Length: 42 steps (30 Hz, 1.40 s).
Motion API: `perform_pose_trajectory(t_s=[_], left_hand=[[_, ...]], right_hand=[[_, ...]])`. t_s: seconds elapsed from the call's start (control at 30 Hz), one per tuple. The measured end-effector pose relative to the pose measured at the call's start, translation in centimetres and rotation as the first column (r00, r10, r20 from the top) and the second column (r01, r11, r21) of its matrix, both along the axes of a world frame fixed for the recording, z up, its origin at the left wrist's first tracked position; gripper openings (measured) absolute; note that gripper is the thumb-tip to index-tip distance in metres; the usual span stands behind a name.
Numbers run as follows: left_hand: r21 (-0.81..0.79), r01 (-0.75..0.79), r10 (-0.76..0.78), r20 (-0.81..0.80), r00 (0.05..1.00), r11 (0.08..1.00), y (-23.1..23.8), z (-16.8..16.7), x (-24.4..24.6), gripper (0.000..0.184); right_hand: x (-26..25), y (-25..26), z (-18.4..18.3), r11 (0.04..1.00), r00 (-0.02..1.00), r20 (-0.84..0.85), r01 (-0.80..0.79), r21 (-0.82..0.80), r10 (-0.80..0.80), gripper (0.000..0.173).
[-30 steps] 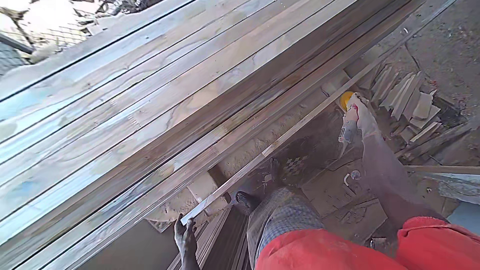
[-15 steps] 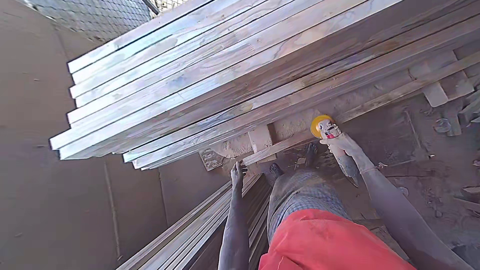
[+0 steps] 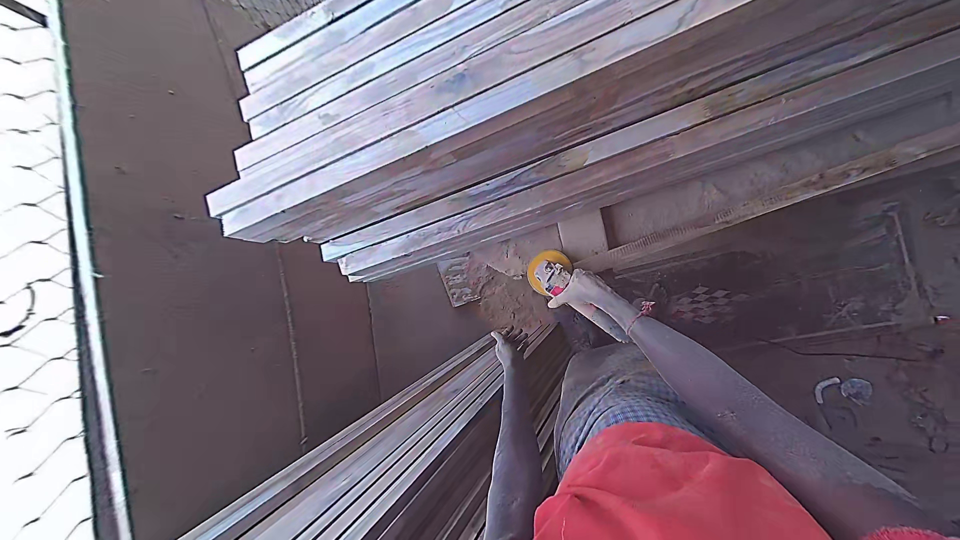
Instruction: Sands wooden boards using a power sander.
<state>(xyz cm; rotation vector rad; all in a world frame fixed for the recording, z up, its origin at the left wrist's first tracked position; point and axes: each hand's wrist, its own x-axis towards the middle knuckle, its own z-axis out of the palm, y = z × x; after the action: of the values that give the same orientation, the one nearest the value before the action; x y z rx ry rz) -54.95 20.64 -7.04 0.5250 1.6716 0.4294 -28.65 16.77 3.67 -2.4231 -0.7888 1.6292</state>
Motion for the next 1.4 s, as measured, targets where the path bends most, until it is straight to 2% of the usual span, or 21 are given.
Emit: perform_pose_trajectory(t_s=[0.1,0.2,0.27,0.33,0.43,0.5,0.63,0.73,0.9,1.03,1.13,1.2,1.27,1.33,1.4], left_hand=[[0.018,-0.007,0.005,0.127,0.992,1.000,1.3,0.4,2.7,0.087],[0.096,0.083,-0.105,0.244,0.964,0.992,3.6,0.8,6.3,0.085],[0.156,0.181,-0.219,0.284,0.933,0.971,4.8,1.5,9.1,0.078],[0.207,0.277,-0.329,0.282,0.901,0.938,5.3,1.7,11.8,0.074],[0.308,0.404,-0.460,0.132,0.878,0.861,4.8,0.9,14.2,0.069],[0.352,0.419,-0.463,0.047,0.885,0.837,4.2,0.5,14.8,0.063],[0.385,0.438,-0.466,-0.022,0.884,0.813,3.8,-0.1,15.0,0.053],[0.385,0.492,-0.479,-0.137,0.867,0.781,3.7,-0.1,15.7,0.052],[0.377,0.539,-0.414,-0.366,0.834,0.753,2.7,-0.2,17.3,0.051],[0.395,0.565,-0.371,-0.466,0.803,0.725,1.9,-0.4,18.4,0.051],[0.382,0.589,-0.360,-0.522,0.773,0.712,1.8,-0.3,18.8,0.050],[0.356,0.631,-0.375,-0.570,0.731,0.689,1.7,-0.5,19.2,0.049],[0.321,0.674,-0.386,-0.625,0.678,0.665,1.6,-0.8,19.3,0.049],[0.279,0.713,-0.395,-0.677,0.621,0.643,1.8,-0.8,18.6,0.050],[0.257,0.730,-0.424,-0.673,0.606,0.634,2.1,-0.6,19.1,0.050]], right_hand=[[-1.1,0.7,-0.8,0.999,0.999,0.000,0.040,0.031,-0.040,0.088],[0.4,-1.0,-0.2,0.991,0.991,0.008,0.134,0.012,-0.134,0.090],[2.6,-3.4,0.4,0.961,0.961,-0.005,0.275,0.026,-0.275,0.084],[5.3,-6.2,0.0,0.887,0.889,-0.046,0.459,0.056,-0.456,0.076],[9.9,-10.7,-0.9,0.741,0.748,-0.079,0.663,0.105,-0.658,0.073],[12.8,-13.6,-1.2,0.652,0.670,-0.069,0.738,0.173,-0.739,0.069],[18.3,-17.0,3.0,0.472,0.495,-0.083,0.858,0.205,-0.865,0.064],[24.2,-20.6,2.8,0.375,0.403,-0.085,0.898,0.231,-0.911,0.063],[34.2,-27.6,3.8,0.245,0.266,-0.048,0.935,0.258,-0.963,0.064],[42.3,-32.9,4.7,0.138,0.158,-0.036,0.937,0.321,-0.987,0.069],[45.9,-36.6,4.4,0.059,0.077,-0.038,0.932,0.357,-0.996,0.074],[46.4,-37.8,4.9,0.060,0.076,-0.033,0.937,0.345,-0.997,0.076],[44.7,-37.1,5.2,0.137,0.153,-0.035,0.946,0.294,-0.988,0.074],[40.7,-34.2,5.0,0.293,0.310,-0.041,0.928,0.228,-0.950,0.066],[36.2,-30.1,4.8,0.463,0.476,-0.033,0.867,0.184,-0.879,0.059]])
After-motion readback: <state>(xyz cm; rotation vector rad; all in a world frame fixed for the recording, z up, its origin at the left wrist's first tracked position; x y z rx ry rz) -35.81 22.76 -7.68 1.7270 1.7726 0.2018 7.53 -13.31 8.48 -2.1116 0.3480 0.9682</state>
